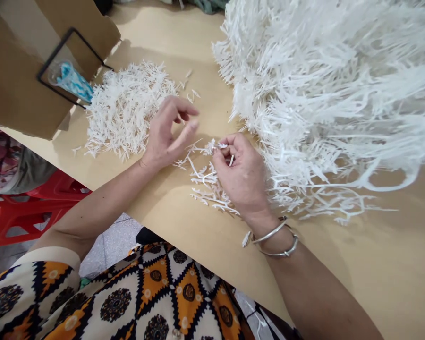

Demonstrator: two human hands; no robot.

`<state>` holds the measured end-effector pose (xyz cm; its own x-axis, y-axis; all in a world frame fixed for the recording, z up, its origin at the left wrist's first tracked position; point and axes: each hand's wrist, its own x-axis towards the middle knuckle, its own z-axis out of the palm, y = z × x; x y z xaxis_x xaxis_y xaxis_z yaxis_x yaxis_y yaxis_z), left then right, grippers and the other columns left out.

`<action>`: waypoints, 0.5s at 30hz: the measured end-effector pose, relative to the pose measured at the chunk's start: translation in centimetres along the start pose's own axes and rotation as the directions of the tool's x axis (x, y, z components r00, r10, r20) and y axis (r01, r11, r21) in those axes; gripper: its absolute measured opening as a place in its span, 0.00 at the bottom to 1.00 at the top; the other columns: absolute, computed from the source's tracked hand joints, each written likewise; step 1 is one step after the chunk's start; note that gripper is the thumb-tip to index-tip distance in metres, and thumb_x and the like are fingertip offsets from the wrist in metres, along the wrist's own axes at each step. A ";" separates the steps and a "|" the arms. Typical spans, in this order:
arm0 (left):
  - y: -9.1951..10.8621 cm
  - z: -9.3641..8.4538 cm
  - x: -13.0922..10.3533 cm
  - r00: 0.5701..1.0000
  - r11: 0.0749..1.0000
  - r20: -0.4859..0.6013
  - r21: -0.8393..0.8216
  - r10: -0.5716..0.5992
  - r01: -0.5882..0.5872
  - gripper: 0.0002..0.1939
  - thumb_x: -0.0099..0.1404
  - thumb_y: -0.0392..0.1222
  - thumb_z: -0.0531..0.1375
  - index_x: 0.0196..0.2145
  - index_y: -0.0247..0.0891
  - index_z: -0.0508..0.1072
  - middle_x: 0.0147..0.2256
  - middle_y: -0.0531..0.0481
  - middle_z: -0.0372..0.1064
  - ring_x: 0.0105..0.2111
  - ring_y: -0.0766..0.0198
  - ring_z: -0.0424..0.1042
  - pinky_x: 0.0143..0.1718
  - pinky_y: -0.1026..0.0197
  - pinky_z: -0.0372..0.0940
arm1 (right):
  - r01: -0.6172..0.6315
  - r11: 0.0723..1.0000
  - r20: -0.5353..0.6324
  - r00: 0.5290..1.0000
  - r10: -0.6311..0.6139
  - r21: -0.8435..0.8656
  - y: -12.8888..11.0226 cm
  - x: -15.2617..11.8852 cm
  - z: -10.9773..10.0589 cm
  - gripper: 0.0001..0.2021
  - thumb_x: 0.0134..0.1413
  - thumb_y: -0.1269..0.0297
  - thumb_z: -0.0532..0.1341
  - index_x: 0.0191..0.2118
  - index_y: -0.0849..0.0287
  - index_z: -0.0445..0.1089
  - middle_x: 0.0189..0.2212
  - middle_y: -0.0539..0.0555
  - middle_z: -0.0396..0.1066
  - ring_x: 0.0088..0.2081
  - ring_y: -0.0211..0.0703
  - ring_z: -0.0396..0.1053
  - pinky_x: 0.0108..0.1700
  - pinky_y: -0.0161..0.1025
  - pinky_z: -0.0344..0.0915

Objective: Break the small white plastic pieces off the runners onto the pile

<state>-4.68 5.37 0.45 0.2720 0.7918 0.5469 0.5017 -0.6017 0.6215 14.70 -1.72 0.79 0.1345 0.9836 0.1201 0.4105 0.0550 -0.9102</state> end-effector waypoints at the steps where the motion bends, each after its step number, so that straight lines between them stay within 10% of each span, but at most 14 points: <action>1: 0.4 0.0 -0.1 0.994 0.998 0.091 -0.024 0.055 -0.053 0.19 0.77 0.61 0.57 0.51 0.44 0.72 0.51 0.40 0.74 0.51 0.52 0.75 0.54 0.46 0.70 | 0.015 1.000 -0.004 1.000 -0.015 0.001 0.1 0.0 0.0 0.07 0.56 0.66 0.68 0.38 0.50 0.69 0.23 0.46 0.69 0.22 0.41 0.62 0.28 0.44 0.59; 6: 0.7 0.5 -0.1 0.921 0.978 0.334 -0.130 0.199 -0.164 0.24 0.71 0.63 0.65 0.52 0.42 0.76 0.47 0.42 0.78 0.49 0.54 0.77 0.53 0.51 0.72 | 0.038 0.995 0.001 0.999 -0.038 0.091 0.6 0.2 -0.2 0.06 0.59 0.64 0.67 0.40 0.50 0.71 0.29 0.49 0.74 0.28 0.43 0.70 0.32 0.45 0.64; 15: 0.7 1.0 -0.6 0.972 0.958 0.232 -0.271 -0.034 0.098 0.16 0.76 0.52 0.61 0.43 0.37 0.81 0.38 0.47 0.81 0.33 0.68 0.73 0.36 0.64 0.67 | 0.114 0.993 -0.040 0.993 -0.114 -0.001 0.8 0.5 -0.2 0.05 0.59 0.63 0.69 0.35 0.50 0.71 0.31 0.51 0.75 0.32 0.45 0.72 0.39 0.48 0.70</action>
<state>-3.67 4.60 0.01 0.4379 0.8147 0.3802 0.2846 -0.5268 0.8010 15.30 -1.22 0.20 0.1224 0.9634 0.2386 0.4240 0.1666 -0.8902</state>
